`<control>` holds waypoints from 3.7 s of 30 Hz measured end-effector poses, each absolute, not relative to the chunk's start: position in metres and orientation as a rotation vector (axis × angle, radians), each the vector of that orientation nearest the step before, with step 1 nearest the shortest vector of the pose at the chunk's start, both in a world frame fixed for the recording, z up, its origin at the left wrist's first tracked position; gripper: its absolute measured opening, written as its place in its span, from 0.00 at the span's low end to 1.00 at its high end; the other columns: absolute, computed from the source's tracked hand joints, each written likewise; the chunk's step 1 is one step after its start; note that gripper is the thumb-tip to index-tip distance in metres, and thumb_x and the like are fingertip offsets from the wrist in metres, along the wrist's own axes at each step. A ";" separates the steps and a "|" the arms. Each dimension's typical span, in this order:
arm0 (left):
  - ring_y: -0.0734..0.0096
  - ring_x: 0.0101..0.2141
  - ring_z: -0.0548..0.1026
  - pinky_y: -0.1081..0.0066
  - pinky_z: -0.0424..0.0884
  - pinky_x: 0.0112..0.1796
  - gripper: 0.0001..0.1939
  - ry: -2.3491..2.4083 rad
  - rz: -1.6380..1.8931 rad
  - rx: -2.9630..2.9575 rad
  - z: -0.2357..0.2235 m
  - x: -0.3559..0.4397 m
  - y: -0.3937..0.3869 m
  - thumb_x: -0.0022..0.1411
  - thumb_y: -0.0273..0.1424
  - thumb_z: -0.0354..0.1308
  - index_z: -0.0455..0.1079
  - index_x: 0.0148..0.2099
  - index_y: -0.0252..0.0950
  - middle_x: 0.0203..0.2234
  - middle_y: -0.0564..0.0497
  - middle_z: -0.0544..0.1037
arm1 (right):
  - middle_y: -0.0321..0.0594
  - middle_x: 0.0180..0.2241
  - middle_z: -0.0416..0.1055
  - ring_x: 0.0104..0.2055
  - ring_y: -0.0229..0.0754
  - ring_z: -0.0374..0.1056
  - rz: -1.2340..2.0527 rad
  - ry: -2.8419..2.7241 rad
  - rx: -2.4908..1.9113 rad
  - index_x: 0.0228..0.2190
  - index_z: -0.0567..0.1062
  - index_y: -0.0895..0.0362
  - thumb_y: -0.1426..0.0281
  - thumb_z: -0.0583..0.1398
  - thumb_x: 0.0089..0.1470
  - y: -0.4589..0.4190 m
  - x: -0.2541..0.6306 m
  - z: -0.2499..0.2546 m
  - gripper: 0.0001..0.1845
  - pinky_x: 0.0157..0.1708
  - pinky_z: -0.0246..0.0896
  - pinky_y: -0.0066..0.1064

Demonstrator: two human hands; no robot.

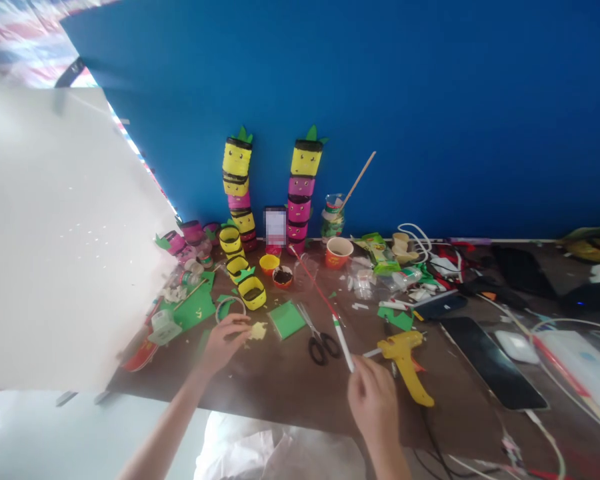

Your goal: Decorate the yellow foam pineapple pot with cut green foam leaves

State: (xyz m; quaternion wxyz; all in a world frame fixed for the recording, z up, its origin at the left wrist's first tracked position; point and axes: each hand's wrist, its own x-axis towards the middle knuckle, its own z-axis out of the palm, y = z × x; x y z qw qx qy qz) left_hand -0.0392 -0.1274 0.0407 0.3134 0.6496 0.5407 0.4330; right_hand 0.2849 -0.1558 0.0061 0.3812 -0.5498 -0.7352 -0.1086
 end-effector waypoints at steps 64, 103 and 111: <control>0.64 0.53 0.66 0.65 0.67 0.51 0.14 1.115 0.630 2.581 0.009 -0.004 -0.117 0.61 0.22 0.45 0.67 0.46 0.34 0.50 0.43 0.69 | 0.41 0.37 0.74 0.41 0.45 0.69 0.368 -2.151 -1.177 0.37 0.72 0.53 0.83 0.48 0.44 -0.089 0.200 -0.003 0.22 0.41 0.65 0.40; 0.54 0.48 0.65 0.57 0.66 0.47 0.23 1.387 0.596 2.561 0.008 0.036 -0.112 0.57 0.36 0.49 0.59 0.53 0.30 0.47 0.38 0.69 | 0.36 0.20 0.69 0.22 0.39 0.65 0.953 -1.365 -1.316 0.25 0.70 0.57 0.57 0.56 0.47 -0.048 0.180 0.015 0.15 0.22 0.60 0.28; 0.57 0.48 0.66 0.53 0.54 0.55 0.21 1.326 0.635 2.547 0.009 0.026 -0.106 0.56 0.39 0.50 0.63 0.49 0.34 0.45 0.42 0.69 | 0.30 0.13 0.59 0.17 0.34 0.55 0.867 -1.519 -1.346 0.14 0.64 0.56 0.54 0.56 0.49 -0.042 0.184 0.004 0.22 0.18 0.52 0.25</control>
